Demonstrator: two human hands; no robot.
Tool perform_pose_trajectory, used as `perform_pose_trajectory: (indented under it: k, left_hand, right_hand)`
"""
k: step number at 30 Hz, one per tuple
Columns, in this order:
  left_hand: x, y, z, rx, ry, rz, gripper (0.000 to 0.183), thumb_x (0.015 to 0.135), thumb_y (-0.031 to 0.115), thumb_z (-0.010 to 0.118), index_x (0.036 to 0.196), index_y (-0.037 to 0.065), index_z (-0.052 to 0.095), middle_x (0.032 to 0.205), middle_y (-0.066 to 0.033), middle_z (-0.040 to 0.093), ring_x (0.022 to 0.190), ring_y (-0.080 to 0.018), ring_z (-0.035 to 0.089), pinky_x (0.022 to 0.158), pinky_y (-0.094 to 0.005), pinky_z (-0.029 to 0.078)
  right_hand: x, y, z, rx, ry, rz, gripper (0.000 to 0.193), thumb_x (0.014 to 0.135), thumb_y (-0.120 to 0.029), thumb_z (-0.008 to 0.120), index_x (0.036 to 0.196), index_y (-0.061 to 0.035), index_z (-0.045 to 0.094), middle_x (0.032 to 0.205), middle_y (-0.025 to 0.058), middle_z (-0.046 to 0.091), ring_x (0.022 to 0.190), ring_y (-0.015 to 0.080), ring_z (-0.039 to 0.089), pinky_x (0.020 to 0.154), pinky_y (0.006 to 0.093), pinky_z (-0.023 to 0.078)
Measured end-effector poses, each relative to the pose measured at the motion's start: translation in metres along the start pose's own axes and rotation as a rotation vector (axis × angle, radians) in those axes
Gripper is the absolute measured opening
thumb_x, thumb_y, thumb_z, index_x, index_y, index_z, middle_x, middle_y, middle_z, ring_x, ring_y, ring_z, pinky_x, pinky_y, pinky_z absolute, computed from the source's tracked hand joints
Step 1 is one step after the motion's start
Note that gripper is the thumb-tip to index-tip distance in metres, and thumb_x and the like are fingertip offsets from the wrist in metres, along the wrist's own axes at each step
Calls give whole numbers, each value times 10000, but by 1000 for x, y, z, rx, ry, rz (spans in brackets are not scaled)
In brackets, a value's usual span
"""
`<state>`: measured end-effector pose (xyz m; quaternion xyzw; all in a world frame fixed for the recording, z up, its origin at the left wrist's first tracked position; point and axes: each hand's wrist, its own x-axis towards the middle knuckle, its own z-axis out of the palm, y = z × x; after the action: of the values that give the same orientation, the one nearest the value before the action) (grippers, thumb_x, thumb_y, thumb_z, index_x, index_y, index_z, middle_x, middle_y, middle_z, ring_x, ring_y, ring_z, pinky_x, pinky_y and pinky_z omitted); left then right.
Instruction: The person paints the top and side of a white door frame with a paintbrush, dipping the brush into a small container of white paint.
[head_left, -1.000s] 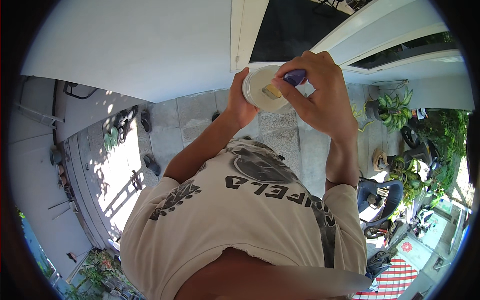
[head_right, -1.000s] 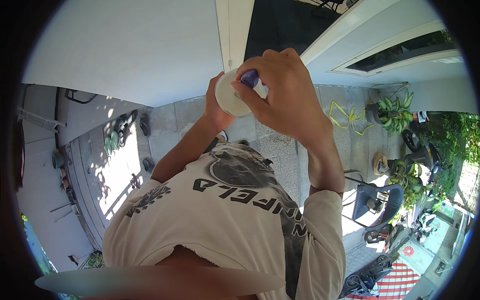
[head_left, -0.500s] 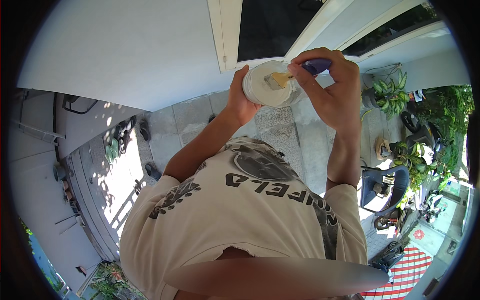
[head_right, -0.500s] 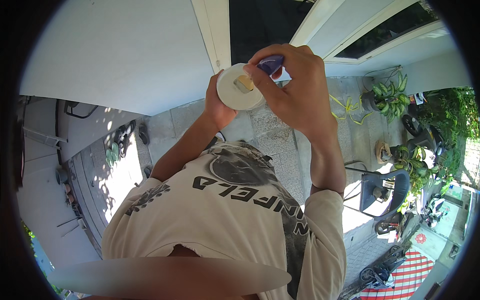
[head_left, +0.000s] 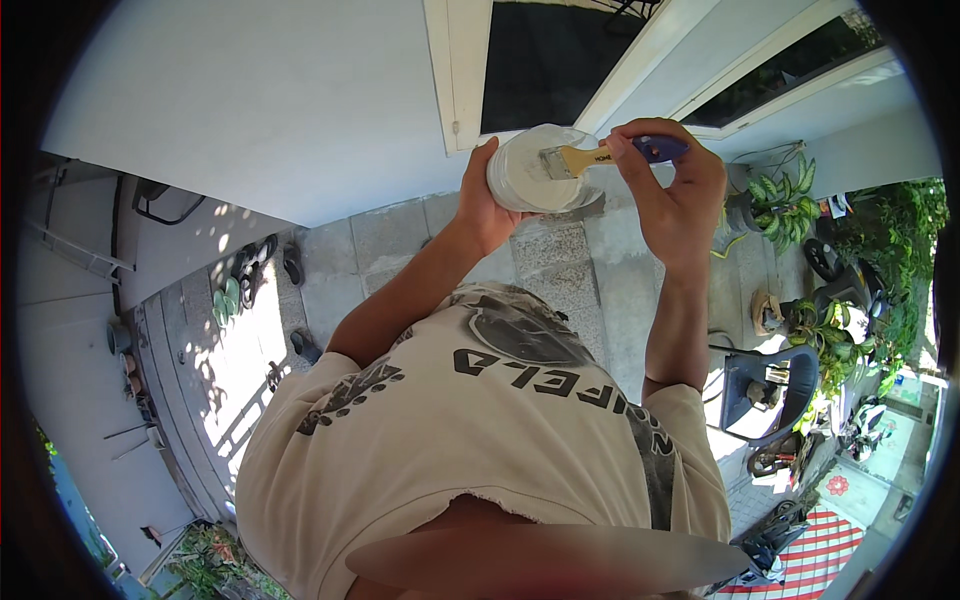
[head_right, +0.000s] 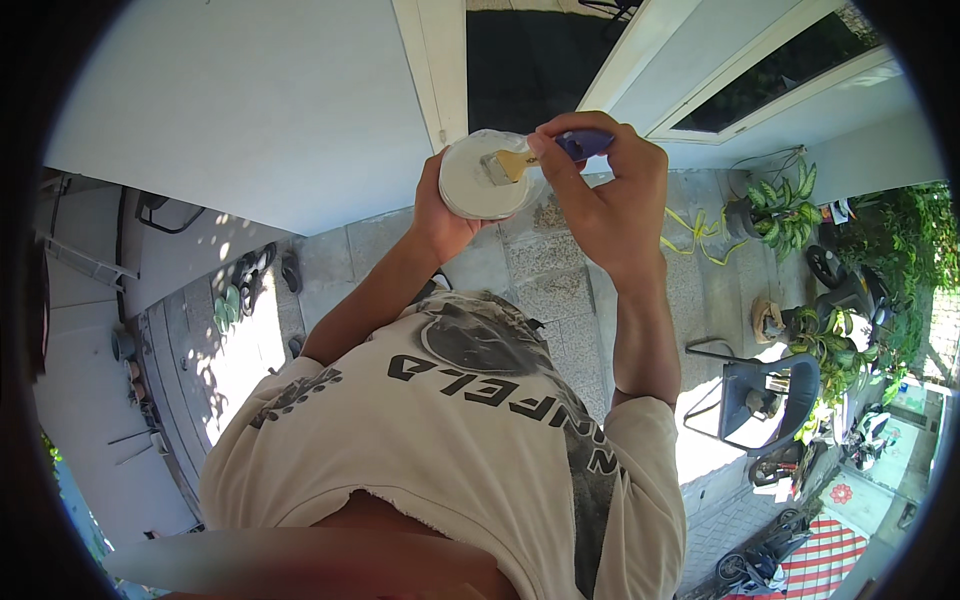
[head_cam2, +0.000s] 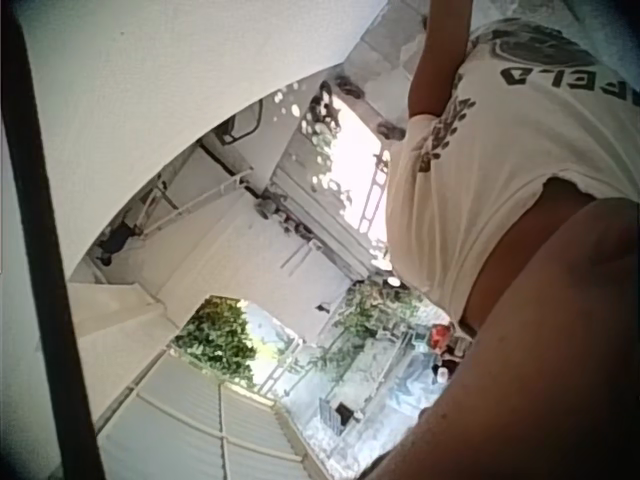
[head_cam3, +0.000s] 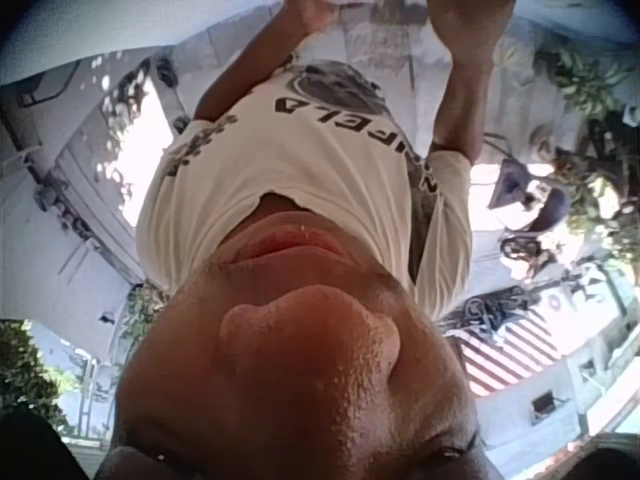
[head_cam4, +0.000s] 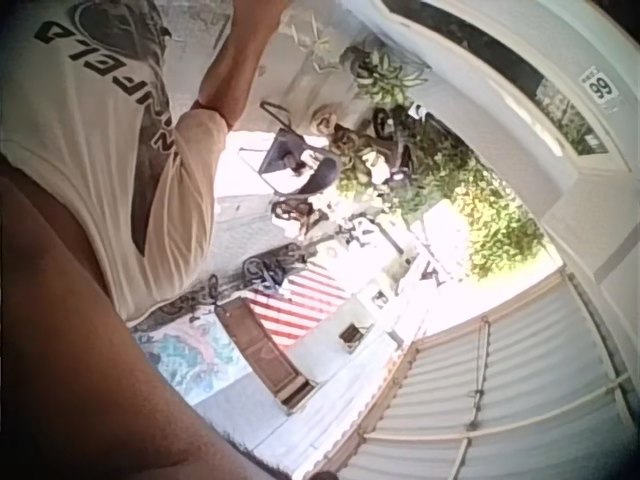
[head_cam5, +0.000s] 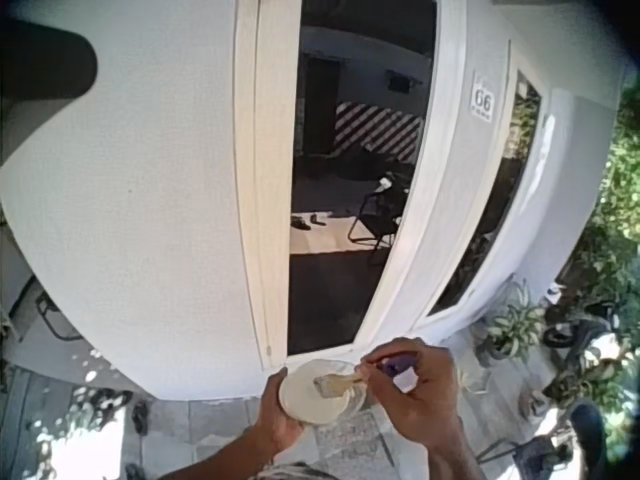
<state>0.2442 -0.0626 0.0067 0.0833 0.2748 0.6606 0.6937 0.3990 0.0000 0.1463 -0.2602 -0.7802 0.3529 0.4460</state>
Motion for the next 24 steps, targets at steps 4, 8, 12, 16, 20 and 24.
perform_pose_trajectory:
  k: [4,8,12,16,20,24]
  left_hand:
    - [5,0,-3,-11,-38,15,587,962,551,278,1323,153,512,1277,-81,589,1139,-270,598,864,-504,519]
    - [-2,1,-1,-40,-51,6,583,951,557,309,1313,152,522,1266,-73,598,1142,-253,592,858,-496,522]
    - [5,-1,-8,-46,-27,-28,568,941,567,321,1300,179,529,1260,-63,600,1122,-235,598,836,-484,533]
    - [3,-1,-9,-50,-33,-15,563,942,549,317,1281,158,540,1181,-87,625,1035,-258,627,794,-478,551]
    - [13,6,-21,-15,-65,19,587,945,545,296,1279,127,537,1137,-116,636,948,-281,650,790,-471,555]
    - [22,30,-28,-6,-81,10,616,942,541,261,1266,104,549,1102,-133,644,879,-292,656,800,-459,551]
  right_hand:
    - [1,-1,-2,-125,-31,-6,114,805,-50,726,900,7,697,749,85,693,668,116,614,640,252,476]
    - [-5,-11,-4,-132,-35,-30,48,827,2,688,873,14,676,781,62,685,698,89,608,660,221,465]
    - [4,-5,-4,-199,-152,-106,90,798,-17,716,882,-20,687,790,84,686,698,145,615,680,265,468]
    - [4,-7,0,-77,-172,-116,93,793,-33,727,882,-36,703,800,90,693,702,165,618,694,281,469]
    - [12,-3,12,-116,-138,-135,104,825,-98,724,888,-21,692,793,91,697,677,175,636,642,292,480]
    - [32,0,27,-91,-162,-22,85,853,-63,689,904,5,686,791,81,700,733,128,651,684,270,512]
